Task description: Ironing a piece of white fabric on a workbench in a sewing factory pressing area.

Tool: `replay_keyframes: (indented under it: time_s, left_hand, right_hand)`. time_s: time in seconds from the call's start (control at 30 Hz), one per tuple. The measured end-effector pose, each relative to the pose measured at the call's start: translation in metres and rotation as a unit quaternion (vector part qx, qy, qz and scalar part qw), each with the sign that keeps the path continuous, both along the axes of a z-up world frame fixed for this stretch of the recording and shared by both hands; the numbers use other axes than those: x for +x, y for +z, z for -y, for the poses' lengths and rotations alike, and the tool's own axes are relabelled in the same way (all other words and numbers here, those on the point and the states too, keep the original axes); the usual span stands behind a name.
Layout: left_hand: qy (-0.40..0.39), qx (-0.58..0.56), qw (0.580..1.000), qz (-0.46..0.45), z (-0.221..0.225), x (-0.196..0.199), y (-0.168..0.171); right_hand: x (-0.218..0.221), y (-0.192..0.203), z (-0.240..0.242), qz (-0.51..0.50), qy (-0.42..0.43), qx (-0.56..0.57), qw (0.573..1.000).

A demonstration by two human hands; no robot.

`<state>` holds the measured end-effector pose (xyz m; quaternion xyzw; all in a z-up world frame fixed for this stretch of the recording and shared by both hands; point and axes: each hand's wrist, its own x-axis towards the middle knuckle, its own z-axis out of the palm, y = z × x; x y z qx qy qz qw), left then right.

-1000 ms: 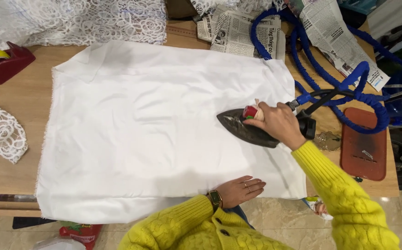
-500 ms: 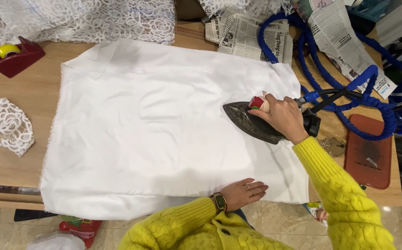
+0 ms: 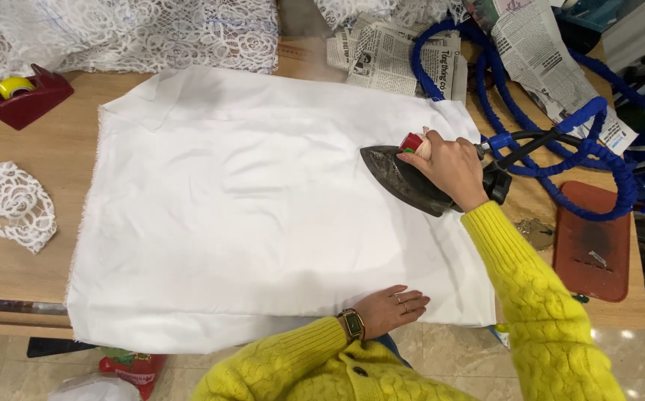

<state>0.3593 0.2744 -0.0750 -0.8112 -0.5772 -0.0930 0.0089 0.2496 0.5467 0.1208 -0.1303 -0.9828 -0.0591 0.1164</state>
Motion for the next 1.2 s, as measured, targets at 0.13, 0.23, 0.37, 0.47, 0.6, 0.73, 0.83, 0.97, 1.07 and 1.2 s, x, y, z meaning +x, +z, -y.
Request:
replay_keyframes:
  time_s: [0.13,0.23,0.37,0.47,0.6,0.73,0.83,0.97,1.07,1.2]
  left_hand:
    - [0.001,0.002,1.0,0.015,0.002,-0.001,0.0]
    - [0.005,0.009,1.0,0.003,0.004,-0.004,0.004]
    - [-0.003,0.014,1.0,0.027,0.006,-0.004,0.005]
    - [0.011,0.038,0.999,0.028,0.006,-0.003,-0.004]
    - [0.027,0.074,0.996,0.043,0.016,-0.014,0.025]
    - [0.001,0.055,0.996,0.073,0.034,-0.029,0.047]
    - [0.005,0.116,0.97,0.213,0.061,-0.041,0.042]
    - [0.093,0.102,0.96,0.244,0.124,-0.061,0.033]
    - [0.129,0.053,0.954,0.265,0.184,-0.077,0.068]
    - [0.182,0.103,0.946,0.248,0.233,-0.083,0.086]
  right_hand:
    - [-0.001,0.001,-0.001,-0.001,-0.004,0.001,1.0]
    - [-0.003,0.007,0.0,0.011,-0.026,-0.034,0.999]
    - [-0.009,0.011,-0.001,0.0,-0.079,-0.096,0.992]
    - [-0.012,0.024,-0.007,0.012,-0.125,-0.16,0.979]
    - [0.005,0.039,-0.007,0.019,-0.132,-0.181,0.974]
    - [0.04,0.063,0.014,0.068,-0.083,-0.153,0.982]
    - [0.066,0.073,0.041,0.12,-0.025,-0.112,0.986]
    - [0.088,0.065,0.088,0.174,0.05,-0.082,0.98]
    - [0.093,0.046,0.124,0.141,0.148,-0.059,0.977]
    - [0.076,0.045,0.177,0.105,0.186,-0.076,0.974]
